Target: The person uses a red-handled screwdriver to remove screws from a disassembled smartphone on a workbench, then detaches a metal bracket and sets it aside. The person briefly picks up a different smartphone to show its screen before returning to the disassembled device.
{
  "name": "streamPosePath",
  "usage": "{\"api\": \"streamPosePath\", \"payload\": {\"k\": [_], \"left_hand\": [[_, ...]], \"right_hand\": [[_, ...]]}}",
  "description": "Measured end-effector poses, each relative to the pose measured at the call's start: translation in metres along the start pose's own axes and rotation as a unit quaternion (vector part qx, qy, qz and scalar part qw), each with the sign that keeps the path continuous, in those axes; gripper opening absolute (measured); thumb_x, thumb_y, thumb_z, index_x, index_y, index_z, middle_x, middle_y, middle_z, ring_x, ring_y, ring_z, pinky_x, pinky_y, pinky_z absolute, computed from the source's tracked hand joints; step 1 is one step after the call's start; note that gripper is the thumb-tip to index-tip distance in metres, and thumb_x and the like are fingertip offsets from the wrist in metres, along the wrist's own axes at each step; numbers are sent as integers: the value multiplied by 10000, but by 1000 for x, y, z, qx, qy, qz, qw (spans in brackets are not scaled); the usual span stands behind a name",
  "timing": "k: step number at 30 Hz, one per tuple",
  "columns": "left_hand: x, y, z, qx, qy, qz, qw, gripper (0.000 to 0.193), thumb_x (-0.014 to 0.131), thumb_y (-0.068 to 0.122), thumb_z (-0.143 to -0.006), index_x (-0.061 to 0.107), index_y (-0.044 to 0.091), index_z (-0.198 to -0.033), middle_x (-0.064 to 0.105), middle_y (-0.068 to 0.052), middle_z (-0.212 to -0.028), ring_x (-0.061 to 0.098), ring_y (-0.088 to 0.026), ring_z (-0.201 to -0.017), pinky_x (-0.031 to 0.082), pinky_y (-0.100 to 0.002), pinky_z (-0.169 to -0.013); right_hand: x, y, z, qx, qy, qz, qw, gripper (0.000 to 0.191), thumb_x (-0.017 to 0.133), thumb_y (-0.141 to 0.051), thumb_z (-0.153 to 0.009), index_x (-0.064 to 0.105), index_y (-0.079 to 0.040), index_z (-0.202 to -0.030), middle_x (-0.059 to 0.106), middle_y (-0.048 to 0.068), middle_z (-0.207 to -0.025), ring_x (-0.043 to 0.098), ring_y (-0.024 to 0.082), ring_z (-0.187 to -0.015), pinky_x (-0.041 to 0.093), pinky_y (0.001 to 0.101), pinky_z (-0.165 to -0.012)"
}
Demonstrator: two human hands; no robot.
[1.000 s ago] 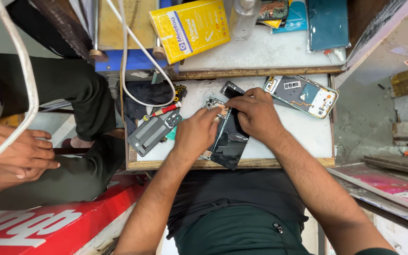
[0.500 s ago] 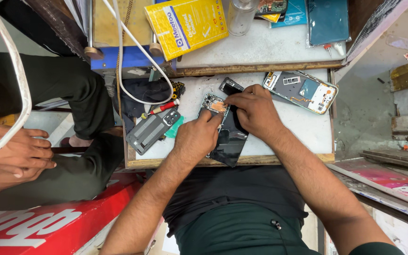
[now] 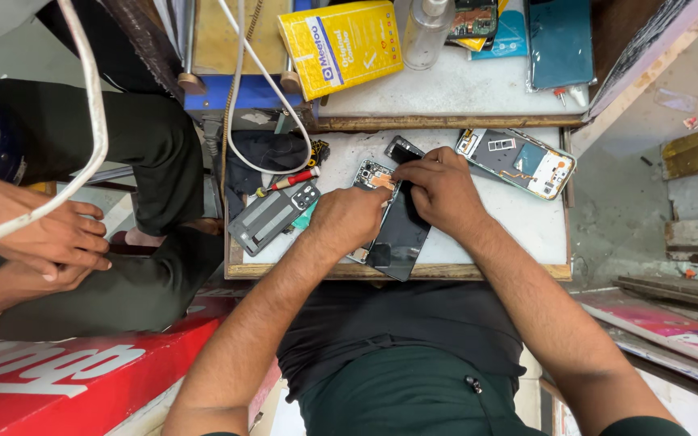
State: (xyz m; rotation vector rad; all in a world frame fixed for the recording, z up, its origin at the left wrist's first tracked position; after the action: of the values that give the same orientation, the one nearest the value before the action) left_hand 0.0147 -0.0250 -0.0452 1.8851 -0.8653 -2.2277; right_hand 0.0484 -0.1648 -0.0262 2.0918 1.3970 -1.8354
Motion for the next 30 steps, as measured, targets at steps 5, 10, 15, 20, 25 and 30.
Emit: {"api": "streamPosePath", "payload": {"k": [5, 10, 15, 20, 25, 30], "left_hand": [[-16, -1, 36, 7, 126, 109, 986, 462, 663, 225, -884, 613, 9, -1289, 729, -209, -884, 707, -420, -765, 561, -517, -617], [-27, -14, 110, -73, 226, 187, 953, 211, 590, 94, -1019, 587, 31, -1221, 679, -177, -1039, 696, -387, -908, 573, -470, -758], [-21, -9, 152, -152, 238, 135, 950, 191, 710, 102, -916, 724, 44, -1098, 680, -137, -980, 691, -348, -881, 567, -438, -746], [-16, 2, 154, -140, 258, 35, 955, 209, 754, 108, -873, 739, 36, -1068, 687, -98, -920, 635, -331, -890, 531, -434, -794], [-10, 2, 147, -145, 225, 17, 963, 222, 761, 126, -877, 747, 27, -1076, 666, -99, -887, 605, -313, -845, 528, -426, -770], [-5, 3, 146, -133, 208, 31, 969, 220, 739, 137, -920, 733, 18, -1105, 670, -96, -936, 615, -291, -852, 538, -409, -770]], "right_hand": [[-2, 1, -2, -3, -6, -22, 1000, 365, 641, 13, -765, 782, -122, -1074, 757, 5, -1142, 580, 282, -1046, 447, 416, -952], [-1, -1, 1, -9, -5, -13, 1000, 353, 640, 3, -780, 784, -131, -1073, 744, 13, -1164, 578, 288, -1060, 437, 431, -974], [1, 0, -1, -1, -12, -10, 1000, 349, 634, 4, -792, 790, -150, -1065, 740, 6, -1161, 566, 290, -1057, 442, 426, -995], [2, 2, 2, 10, -17, -12, 1000, 342, 637, -5, -804, 789, -144, -1076, 740, 10, -1173, 558, 287, -1048, 449, 416, -993], [0, 0, 1, -7, -7, -1, 1000, 314, 642, -6, -822, 787, -140, -1067, 746, 4, -1171, 567, 269, -1058, 444, 415, -1002], [0, -1, 1, 10, -11, -8, 1000, 312, 639, -11, -832, 786, -135, -1077, 750, 5, -1143, 563, 263, -1042, 447, 406, -996]]}}
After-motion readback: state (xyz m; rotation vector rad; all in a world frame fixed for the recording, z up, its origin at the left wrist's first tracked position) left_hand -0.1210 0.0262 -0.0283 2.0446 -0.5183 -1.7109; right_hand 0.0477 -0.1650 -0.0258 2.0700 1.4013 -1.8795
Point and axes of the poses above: each hand's wrist, its own z-axis away from the middle knuckle, its own x-axis out of the palm, y = z × x, the point moved 7 cm from there along -z, towards the middle knuckle
